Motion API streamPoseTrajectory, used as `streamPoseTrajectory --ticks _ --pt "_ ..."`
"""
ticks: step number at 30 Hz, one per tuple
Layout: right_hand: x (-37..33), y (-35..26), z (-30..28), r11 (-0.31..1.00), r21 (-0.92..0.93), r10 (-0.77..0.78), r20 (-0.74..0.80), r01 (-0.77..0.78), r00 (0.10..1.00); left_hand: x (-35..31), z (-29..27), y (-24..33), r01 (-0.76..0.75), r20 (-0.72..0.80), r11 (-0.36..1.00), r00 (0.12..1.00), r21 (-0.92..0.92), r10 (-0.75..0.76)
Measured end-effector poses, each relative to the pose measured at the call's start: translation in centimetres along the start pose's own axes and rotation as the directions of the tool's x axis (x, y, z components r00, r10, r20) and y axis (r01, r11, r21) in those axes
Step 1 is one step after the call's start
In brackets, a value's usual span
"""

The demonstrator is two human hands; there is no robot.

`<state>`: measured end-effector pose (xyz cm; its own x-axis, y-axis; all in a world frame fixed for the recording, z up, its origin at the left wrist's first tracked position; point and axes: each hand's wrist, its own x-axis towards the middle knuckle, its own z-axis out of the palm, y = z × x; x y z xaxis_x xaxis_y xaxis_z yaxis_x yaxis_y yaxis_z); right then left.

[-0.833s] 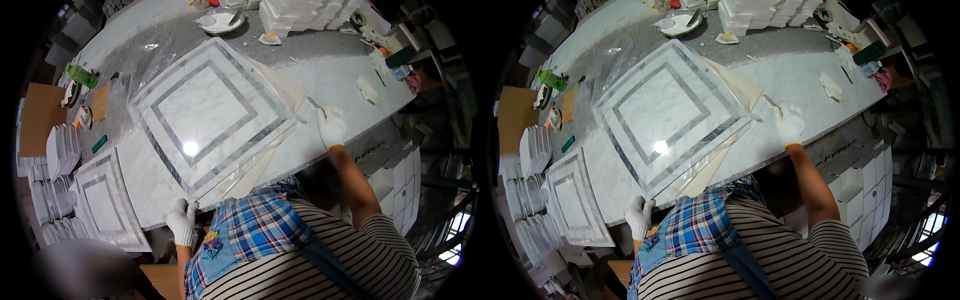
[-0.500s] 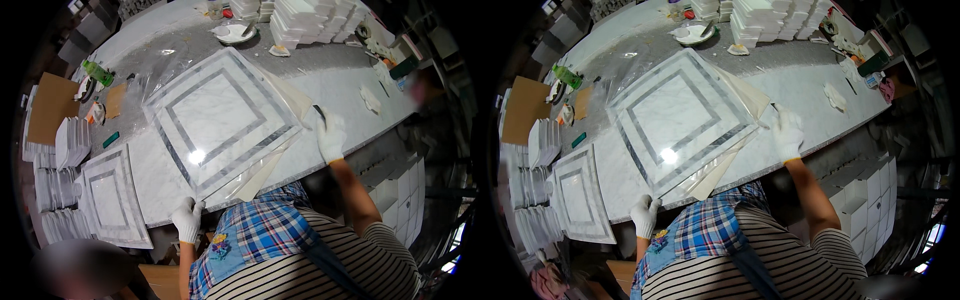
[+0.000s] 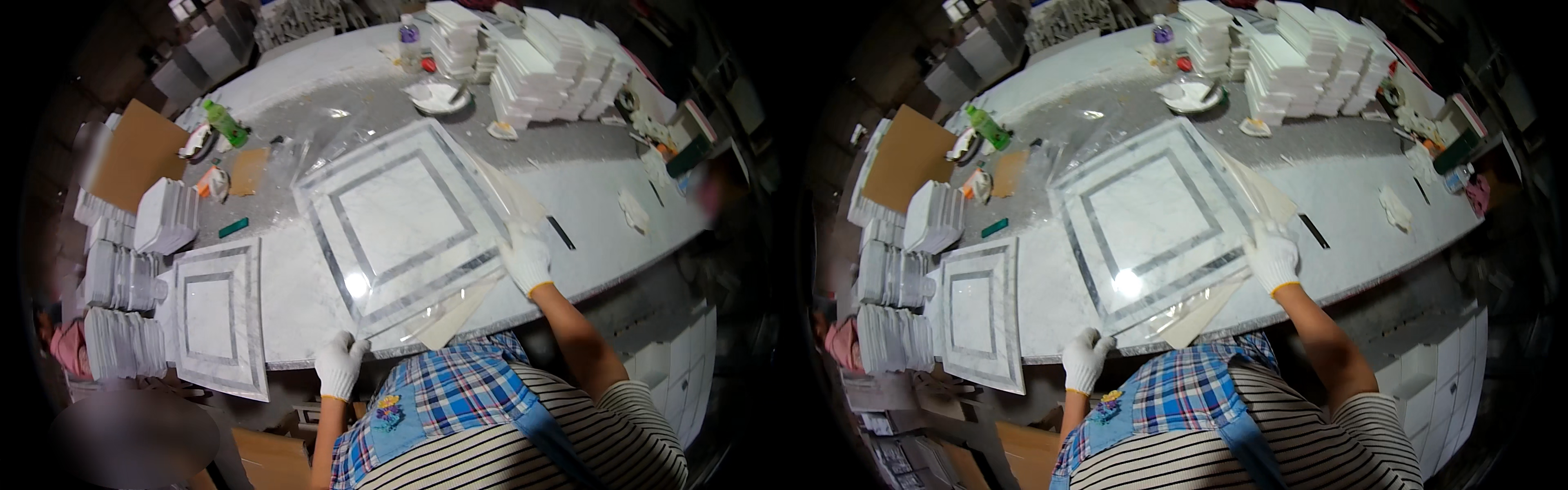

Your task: The person wraps square marble-patterned tiles in clear plastic film. They use a utility knife to cut the film and a cardboard separator to slide between tiles. The person stacks the wrapped tiles on the table and continues the process with new tiles.

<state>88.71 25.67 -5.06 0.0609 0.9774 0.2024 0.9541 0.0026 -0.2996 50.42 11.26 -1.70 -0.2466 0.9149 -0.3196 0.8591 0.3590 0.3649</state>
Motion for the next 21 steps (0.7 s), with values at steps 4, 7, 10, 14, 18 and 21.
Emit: streamPoseTrajectory --ticks 4,7,10,14,18,21 --pt "1.2 1.3 -0.2 0.999 -0.027 0.043 0.065 -0.041 0.997 -0.6 -0.8 1.3 0.087 -0.143 0.97 0.982 -0.227 -0.121" --pt "2.1 0.7 -1.7 0.995 -0.024 0.098 0.172 -0.095 0.98 -0.8 -0.7 2.7 0.131 -0.207 0.924 0.954 -0.359 -0.216" --pt "2.4 0.7 -1.4 0.997 -0.074 0.052 0.187 -0.039 0.981 0.5 0.2 3.4 0.193 -0.181 0.93 0.949 -0.313 -0.258" --pt "2.5 1.2 -0.8 0.997 -0.075 0.028 0.186 -0.014 0.982 1.8 1.2 4.8 0.27 -0.214 0.92 0.917 -0.283 -0.335" --pt "2.5 1.1 -0.6 0.994 -0.11 0.021 0.146 -0.005 0.989 2.5 0.8 5.6 0.371 -0.205 0.893 0.882 -0.253 -0.424" --pt "2.7 0.7 -1.1 0.993 -0.116 0.009 0.159 0.01 0.987 2.7 1.3 5.0 0.398 -0.21 0.879 0.866 -0.264 -0.455"
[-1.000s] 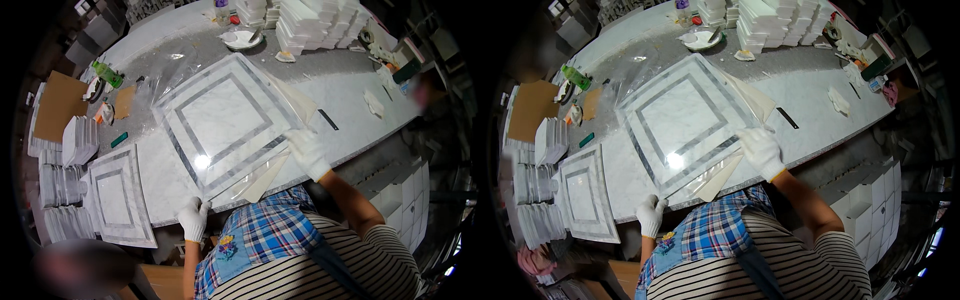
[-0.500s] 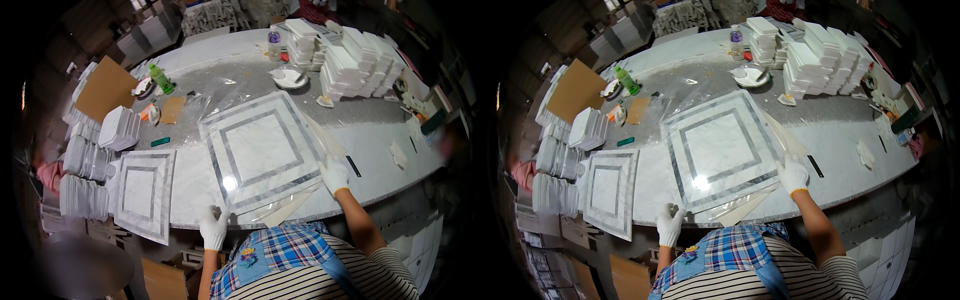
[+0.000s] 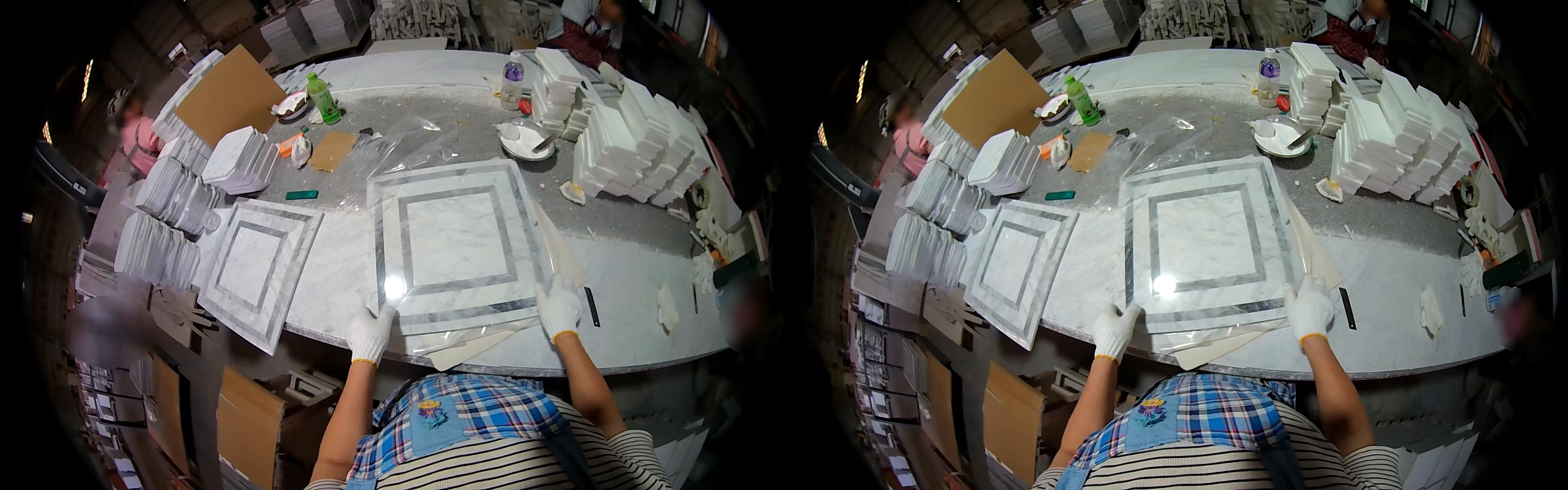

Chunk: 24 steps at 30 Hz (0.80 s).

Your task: The person wraps square marble-patterned tiles in clear plastic film. They use a utility knife to cut the film and a cardboard separator to slide between tiles. The person stacks the wrapped tiles on the table and continues the process with new tiles.

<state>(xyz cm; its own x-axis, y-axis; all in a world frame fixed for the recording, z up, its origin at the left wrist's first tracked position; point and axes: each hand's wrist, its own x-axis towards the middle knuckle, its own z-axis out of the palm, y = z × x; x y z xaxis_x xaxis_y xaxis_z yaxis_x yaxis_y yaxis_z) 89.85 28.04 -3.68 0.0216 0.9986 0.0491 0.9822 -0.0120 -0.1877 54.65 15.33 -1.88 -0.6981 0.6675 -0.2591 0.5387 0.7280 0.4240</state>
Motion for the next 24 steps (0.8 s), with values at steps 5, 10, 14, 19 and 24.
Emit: streamPoseTrajectory --ticks 5,10,14,19,24 --pt "-0.8 0.9 -0.3 1.0 0.006 -0.013 0.033 0.013 0.999 -2.4 -0.2 -0.2 0.022 -0.003 0.999 1.0 0.025 -0.022" --pt "-3.0 2.1 -0.4 0.998 0.055 -0.006 0.08 0.001 0.997 -5.9 0.0 -2.3 0.043 -0.035 0.999 0.999 0.028 -0.042" --pt "-4.5 3.2 -0.4 0.998 0.064 0.012 0.104 -0.019 0.994 -9.1 0.3 -4.3 0.1 0.066 0.995 0.993 -0.014 -0.099" --pt "-5.1 4.1 -1.1 0.998 0.023 0.046 0.181 -0.051 0.982 -13.0 0.8 -5.6 0.109 0.061 0.991 0.993 -0.077 -0.104" --pt "-5.3 5.0 -1.3 0.993 0.117 -0.03 0.139 0.014 0.99 -13.3 0.9 -6.3 0.205 0.137 0.945 0.975 -0.256 -0.174"
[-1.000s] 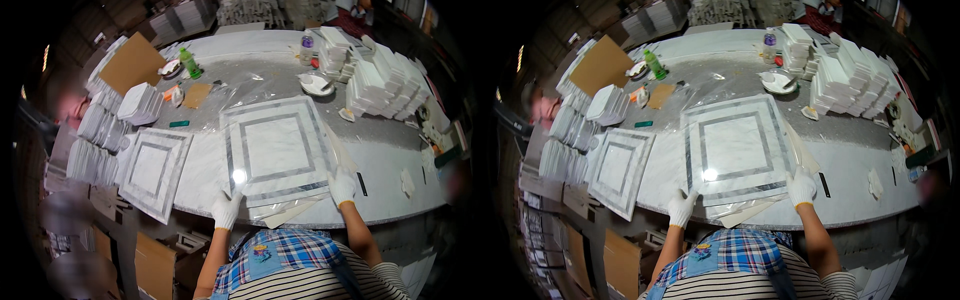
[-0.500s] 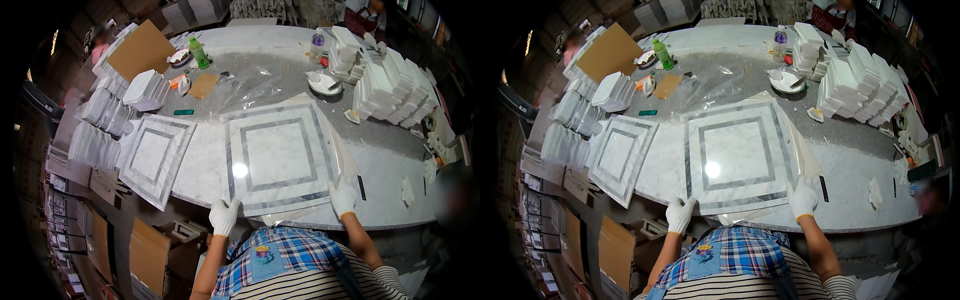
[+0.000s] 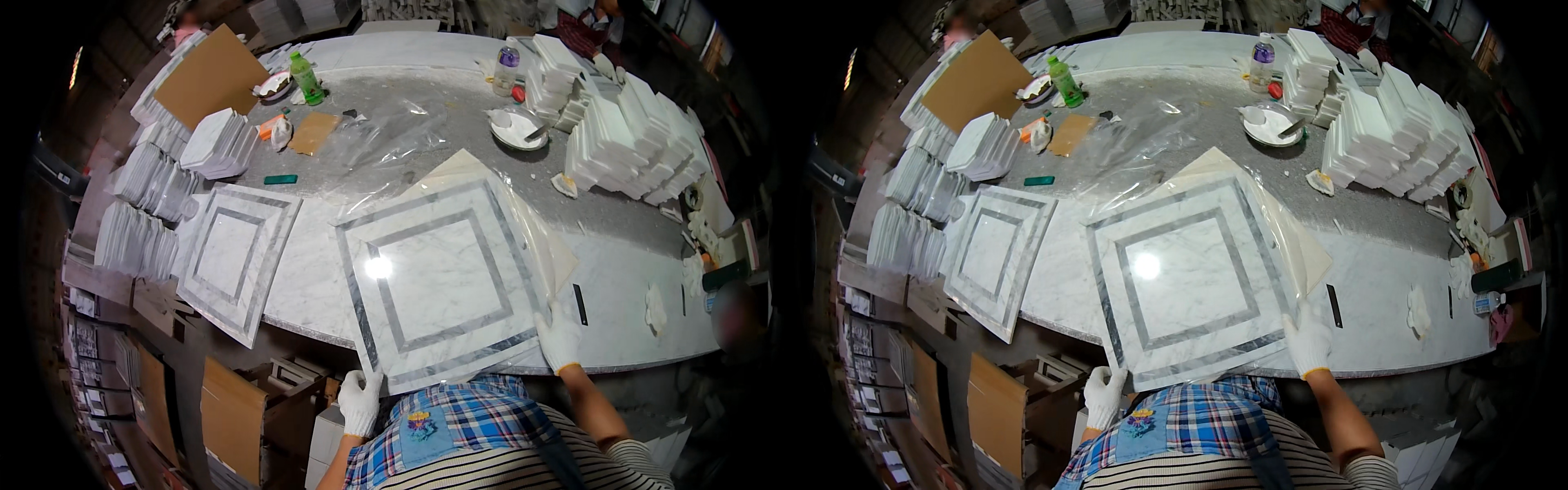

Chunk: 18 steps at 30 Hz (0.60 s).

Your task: The person wraps square marble-patterned tiles in clear plastic film. They use a utility knife to cut the film and a cardboard separator to slide between tiles. The person stacks the wrapped tiles on the table and continues the process with new tiles.

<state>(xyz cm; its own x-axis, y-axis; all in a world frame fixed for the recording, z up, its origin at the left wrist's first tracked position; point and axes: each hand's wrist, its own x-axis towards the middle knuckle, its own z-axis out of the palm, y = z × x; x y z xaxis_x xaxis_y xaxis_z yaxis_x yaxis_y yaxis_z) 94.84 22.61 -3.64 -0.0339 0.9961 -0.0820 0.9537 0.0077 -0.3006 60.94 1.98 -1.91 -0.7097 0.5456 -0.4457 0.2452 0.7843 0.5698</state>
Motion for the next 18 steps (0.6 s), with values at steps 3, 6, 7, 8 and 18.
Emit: streamPoseTrajectory --ticks 3,6,7,8,18 --pt "-0.6 0.4 -0.5 0.999 0.023 0.024 0.032 -0.025 0.999 0.2 0.1 -0.3 -0.006 0.005 0.997 1.0 -0.074 0.006" --pt "-0.8 0.8 -0.7 0.999 -0.04 -0.002 0.001 0.002 1.0 1.2 1.5 -1.7 0.031 0.083 0.958 0.997 -0.286 -0.008" --pt "-0.9 1.0 -0.7 0.998 -0.06 -0.036 -0.032 0.034 0.999 1.3 2.3 -2.5 0.039 0.12 0.914 0.993 -0.405 0.011" --pt "-0.9 1.1 -0.7 0.995 -0.08 -0.07 -0.063 0.065 0.996 1.2 2.8 -3.3 0.052 0.154 0.855 0.988 -0.516 0.032" --pt "12.5 2.8 -0.4 0.972 -0.137 -0.215 -0.198 0.19 0.956 0.9 3.6 -2.1 0.008 0.063 0.893 0.998 -0.449 0.023"
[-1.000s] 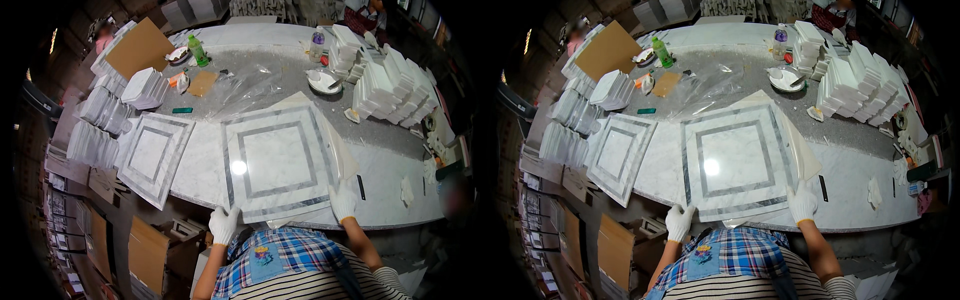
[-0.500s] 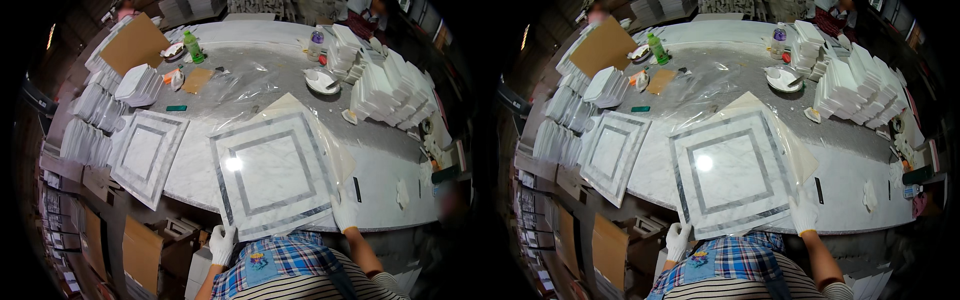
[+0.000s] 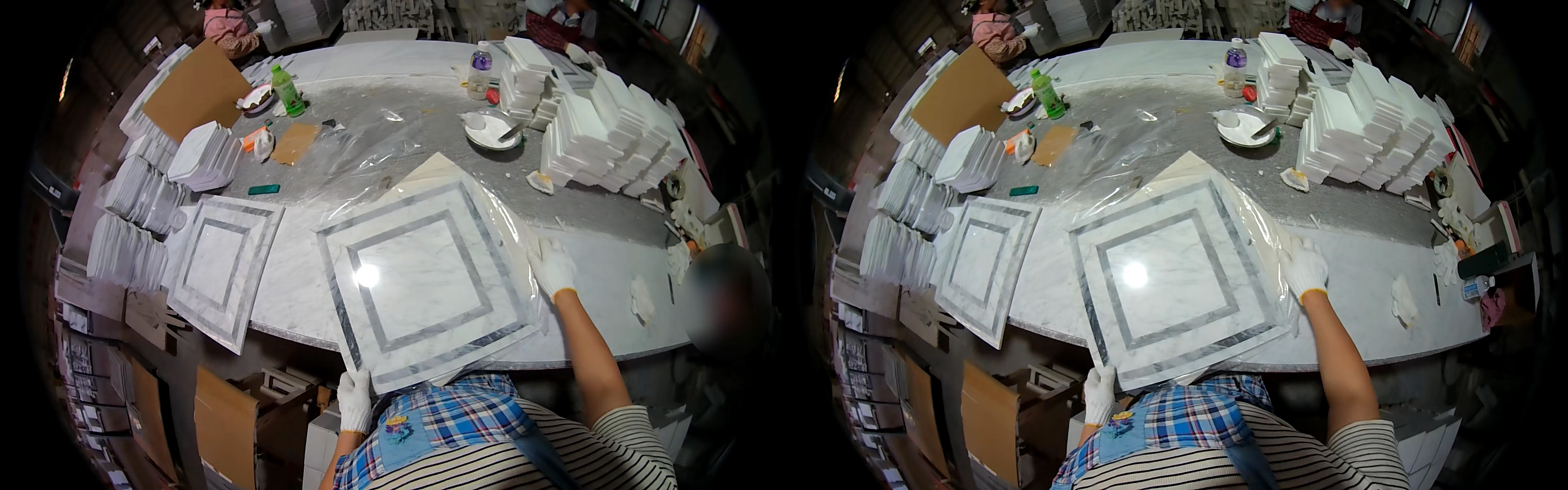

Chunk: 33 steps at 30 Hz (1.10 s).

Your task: The person wraps square marble-patterned tiles in clear plastic film. They use a utility knife to cut the film and a cardboard separator to slide between tiles. The person stacks the wrapped tiles on the table and continues the process with new tiles.

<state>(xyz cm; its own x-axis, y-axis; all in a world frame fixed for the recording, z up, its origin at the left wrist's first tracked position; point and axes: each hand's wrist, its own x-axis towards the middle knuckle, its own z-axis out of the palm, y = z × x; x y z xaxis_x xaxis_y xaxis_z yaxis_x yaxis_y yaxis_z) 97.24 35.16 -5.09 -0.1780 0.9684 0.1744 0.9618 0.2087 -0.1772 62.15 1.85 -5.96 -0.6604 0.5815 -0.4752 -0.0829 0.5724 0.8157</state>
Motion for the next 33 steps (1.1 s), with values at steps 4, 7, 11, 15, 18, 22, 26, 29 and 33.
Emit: streamPoseTrajectory --ticks 4,7,11,15,18,22,26,29,33 --pt "1.9 0.9 0.9 0.994 -0.015 0.111 0.137 -0.11 0.984 -0.5 0.3 0.2 -0.068 -0.033 0.995 0.997 0.073 0.071" --pt "3.3 1.7 1.4 0.991 0.09 0.086 0.106 -0.096 0.991 -0.6 0.3 -0.4 -0.077 -0.034 0.991 0.996 0.106 0.081" --pt "4.8 1.8 0.9 0.986 0.057 0.143 0.228 -0.16 0.963 -1.2 0.8 0.5 -0.038 -0.062 0.979 0.997 0.198 0.051" --pt "5.5 2.1 0.8 0.988 0.06 0.124 0.266 -0.145 0.956 -1.4 1.7 -0.7 -0.057 -0.067 0.981 0.995 0.183 0.07" --pt "5.7 2.8 1.5 0.987 0.078 0.116 0.256 -0.14 0.96 -2.1 2.4 -0.3 -0.043 -0.071 0.974 0.996 0.221 0.06" --pt "5.4 2.3 1.0 0.983 0.087 0.131 0.273 -0.16 0.953 -2.5 3.8 1.1 0.067 -0.106 0.971 0.993 0.228 -0.044" --pt "5.8 3.0 1.5 0.978 0.127 0.123 0.299 -0.167 0.946 -1.8 6.1 -0.7 0.061 -0.064 0.975 0.997 0.212 -0.048" --pt "6.2 2.9 0.7 0.971 0.152 0.13 0.312 -0.184 0.941 -2.1 7.9 0.9 0.112 -0.031 0.969 0.994 0.222 -0.108" --pt "6.5 2.6 0.0 0.96 0.207 0.109 0.347 -0.189 0.931 -2.1 9.8 2.6 0.157 0.051 0.94 0.982 0.302 -0.18"
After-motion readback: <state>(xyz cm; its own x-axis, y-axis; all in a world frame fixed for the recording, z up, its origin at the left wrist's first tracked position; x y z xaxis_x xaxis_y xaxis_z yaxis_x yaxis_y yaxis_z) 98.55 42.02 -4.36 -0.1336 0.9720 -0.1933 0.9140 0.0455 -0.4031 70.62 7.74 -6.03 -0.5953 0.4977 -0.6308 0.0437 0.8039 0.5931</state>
